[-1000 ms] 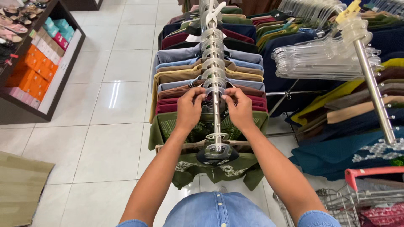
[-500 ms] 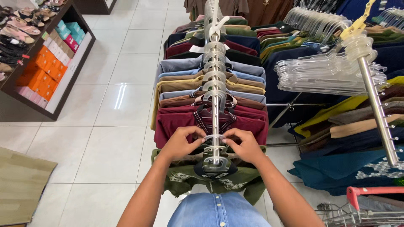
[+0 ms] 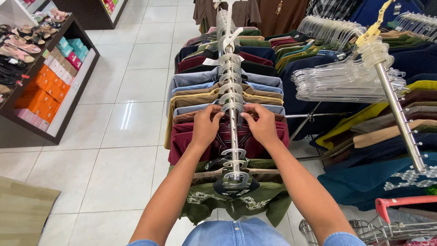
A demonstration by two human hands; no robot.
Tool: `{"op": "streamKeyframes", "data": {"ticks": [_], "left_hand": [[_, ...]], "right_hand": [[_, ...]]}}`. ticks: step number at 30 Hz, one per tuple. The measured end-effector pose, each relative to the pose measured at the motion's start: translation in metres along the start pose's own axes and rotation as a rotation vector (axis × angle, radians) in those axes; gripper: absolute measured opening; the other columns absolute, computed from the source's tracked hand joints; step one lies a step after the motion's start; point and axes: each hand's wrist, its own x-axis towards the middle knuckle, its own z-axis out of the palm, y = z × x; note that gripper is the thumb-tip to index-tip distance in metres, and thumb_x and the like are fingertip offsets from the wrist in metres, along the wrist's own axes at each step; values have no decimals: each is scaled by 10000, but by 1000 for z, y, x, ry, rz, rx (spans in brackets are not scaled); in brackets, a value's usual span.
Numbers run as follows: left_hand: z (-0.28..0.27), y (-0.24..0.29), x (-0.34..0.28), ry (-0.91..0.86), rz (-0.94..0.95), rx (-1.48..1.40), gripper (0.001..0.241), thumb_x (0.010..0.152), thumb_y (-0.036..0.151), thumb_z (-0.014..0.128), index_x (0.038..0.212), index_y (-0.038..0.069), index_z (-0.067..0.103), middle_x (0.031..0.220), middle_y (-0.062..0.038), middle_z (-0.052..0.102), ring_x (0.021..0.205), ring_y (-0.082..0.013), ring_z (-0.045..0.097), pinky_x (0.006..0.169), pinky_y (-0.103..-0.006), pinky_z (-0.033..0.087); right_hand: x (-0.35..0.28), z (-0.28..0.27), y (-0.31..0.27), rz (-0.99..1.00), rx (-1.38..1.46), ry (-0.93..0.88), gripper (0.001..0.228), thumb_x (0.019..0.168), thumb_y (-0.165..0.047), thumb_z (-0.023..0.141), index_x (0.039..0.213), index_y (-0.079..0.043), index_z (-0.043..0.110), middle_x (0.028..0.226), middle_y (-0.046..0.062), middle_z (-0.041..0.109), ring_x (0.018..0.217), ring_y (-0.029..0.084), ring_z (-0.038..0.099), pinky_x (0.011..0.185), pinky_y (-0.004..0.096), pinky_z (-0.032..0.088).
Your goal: The person selects several shirts from a rack, places them into a shopping cart, and luego picks up a maroon shirt to fasten its collar buttons and re-hang it.
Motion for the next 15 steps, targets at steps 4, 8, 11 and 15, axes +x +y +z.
{"op": "streamKeyframes", "data": {"ticks": [4, 8, 11, 15], "left_hand": [[-1, 9, -4, 25, 18, -30, 109, 952, 119, 752, 1054, 96, 783, 894, -98, 787, 883, -270, 761, 765, -375, 612], [2, 7, -2, 97, -7, -116, 101, 908, 108, 796, 1008, 116, 797, 861, -69, 794, 844, -196, 760, 732, -332, 612], [-3, 15, 1, 82, -9, -192, 107, 895, 107, 803, 996, 139, 798, 834, -33, 792, 814, -128, 741, 744, -300, 605], [-19, 18, -11, -62, 44, -236, 131, 839, 111, 845, 956, 147, 801, 803, -24, 787, 817, -122, 738, 768, -296, 588]], "right_hand": [[-6, 6, 1, -62, -66, 70, 187, 891, -115, 834, 1071, -122, 782, 917, 39, 782, 879, 243, 754, 769, 351, 599], [-4, 3, -26, -92, -39, 195, 154, 892, -65, 833, 1039, -90, 797, 924, 59, 774, 878, 261, 756, 770, 358, 597], [0, -9, -37, -53, 44, 195, 146, 880, -64, 845, 1015, -106, 807, 904, 34, 778, 844, 223, 753, 730, 314, 586], [-18, -15, -21, 67, 207, 66, 170, 873, -90, 842, 1040, -108, 815, 841, 44, 785, 744, 127, 718, 650, 282, 562]]}}
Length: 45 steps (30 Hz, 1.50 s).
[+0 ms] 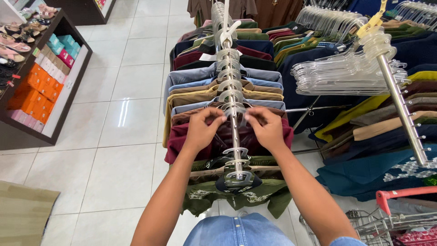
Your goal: The person selects several shirts from a rack, places them into a shopping cart, and luego picks up a maroon shirt to fasten its collar buttons and re-hang it.
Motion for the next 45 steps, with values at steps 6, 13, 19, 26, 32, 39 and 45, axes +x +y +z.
{"op": "streamKeyframes", "data": {"ticks": [6, 13, 19, 26, 32, 39, 45], "left_hand": [[-25, 14, -34, -285, -122, -95, 185, 822, 34, 802, 1003, 74, 808, 849, -75, 802, 829, -131, 682, 813, -358, 582], [-30, 11, -22, -392, -166, -42, 187, 833, 75, 813, 1020, 86, 812, 863, -91, 800, 808, -157, 670, 815, -373, 577], [-12, 3, 13, -142, -74, 155, 247, 928, 227, 789, 1154, 129, 765, 935, -82, 782, 929, -244, 739, 886, -395, 580], [-1, -10, 31, -45, -4, 141, 102, 935, 109, 753, 1029, 142, 776, 886, -53, 782, 872, -222, 757, 765, -335, 621], [-4, 1, 32, -19, 62, 121, 91, 899, 81, 776, 969, 139, 783, 821, -58, 778, 821, -216, 756, 717, -338, 614], [-6, -2, 33, -45, 24, 46, 109, 901, 47, 764, 996, 94, 789, 800, -99, 769, 747, -193, 728, 690, -349, 603], [-7, -9, 40, 41, -41, -8, 134, 969, 104, 704, 1076, 81, 781, 903, -125, 772, 841, -180, 718, 747, -360, 605]], "right_hand": [[-34, -16, -8, 85, 120, -249, 182, 813, -27, 843, 986, -76, 810, 809, 78, 803, 735, 99, 683, 662, 294, 563], [-28, -22, 14, 174, 164, -384, 152, 851, -26, 804, 998, -65, 810, 844, 96, 818, 806, 97, 687, 722, 319, 582], [11, -5, 23, 60, 142, -282, 206, 884, -110, 810, 1086, -72, 787, 943, 95, 782, 905, 221, 743, 818, 361, 586], [34, 15, 24, -38, -97, -127, 226, 850, -131, 851, 1065, -146, 784, 865, 31, 780, 837, 189, 742, 763, 325, 577], [36, 16, 16, -76, -53, -91, 155, 864, -100, 838, 1012, -131, 804, 843, 59, 785, 827, 222, 755, 769, 354, 578], [42, 13, 14, -35, -45, -147, 137, 873, -95, 829, 1008, -102, 804, 837, 86, 787, 840, 228, 759, 769, 376, 581], [51, 7, 27, 117, -15, -84, 136, 960, -71, 719, 1061, -113, 799, 821, 72, 765, 724, 124, 686, 724, 304, 576]]}}
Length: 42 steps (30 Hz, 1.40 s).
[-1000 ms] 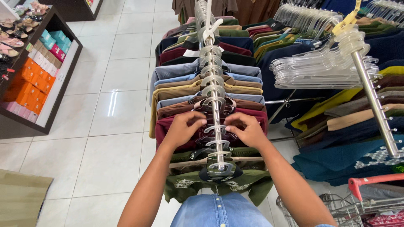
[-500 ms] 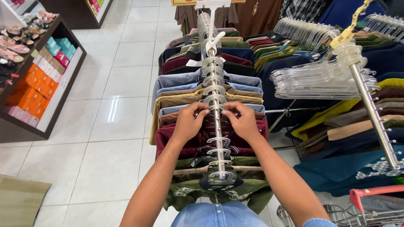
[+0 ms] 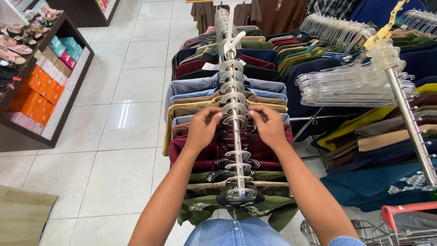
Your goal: The person selects several shirts from a rack, places them into a shopping cart, and luego picks up a maroon shirt to fasten its collar buttons and re-hang it.
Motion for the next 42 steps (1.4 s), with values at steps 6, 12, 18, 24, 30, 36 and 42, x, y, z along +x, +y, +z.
{"op": "streamKeyframes", "data": {"ticks": [6, 12, 18, 24, 30, 36, 42], "left_hand": [[3, 3, 21, -34, 58, 90, 160, 965, 47, 704, 1104, 72, 778, 941, -126, 767, 913, -267, 750, 783, -370, 622], [8, -2, 19, 40, 192, 135, 140, 898, 41, 796, 1027, 92, 812, 903, -95, 773, 772, -221, 748, 630, -298, 609], [12, 4, 6, 178, 276, 149, 91, 887, 97, 819, 971, 87, 787, 888, -78, 740, 724, -199, 721, 595, -261, 605], [2, 2, -8, -42, 297, 132, 96, 888, 46, 782, 968, 97, 796, 865, -78, 746, 810, -293, 742, 696, -382, 610], [4, 7, -1, -64, 323, 66, 70, 934, 31, 723, 968, 88, 746, 899, -79, 737, 884, -293, 726, 804, -404, 578], [-12, 12, -24, -315, 201, -88, 52, 888, 36, 766, 922, 75, 757, 895, -98, 767, 888, -251, 727, 855, -416, 561], [-16, -10, -33, -412, 107, -173, 66, 862, 30, 785, 924, 50, 780, 911, -121, 788, 884, -219, 719, 852, -403, 558]], "right_hand": [[23, 0, -22, -105, -65, -66, 122, 911, -81, 798, 1031, -101, 799, 859, 87, 762, 804, 191, 738, 738, 316, 591], [23, 4, -18, -312, -92, -36, 143, 850, -76, 860, 976, -88, 794, 885, 109, 763, 833, 307, 753, 747, 388, 589], [12, 11, -4, -430, -131, 118, 87, 906, -80, 821, 982, -120, 810, 949, 46, 766, 896, 257, 750, 825, 356, 585], [-13, 14, -7, -365, -60, 3, 164, 870, -59, 814, 1029, -94, 798, 881, 78, 768, 844, 304, 754, 771, 391, 587], [-11, 12, -15, -373, 11, 82, 127, 906, -52, 806, 1030, -79, 796, 869, 73, 757, 802, 251, 734, 777, 369, 574], [-40, -3, -9, -359, 123, -135, 162, 834, 2, 821, 989, -42, 801, 828, 123, 757, 741, 298, 725, 735, 410, 568], [-45, -14, -11, -223, 199, -306, 114, 870, 7, 774, 979, -27, 778, 913, 139, 787, 838, 269, 748, 797, 423, 558]]}}
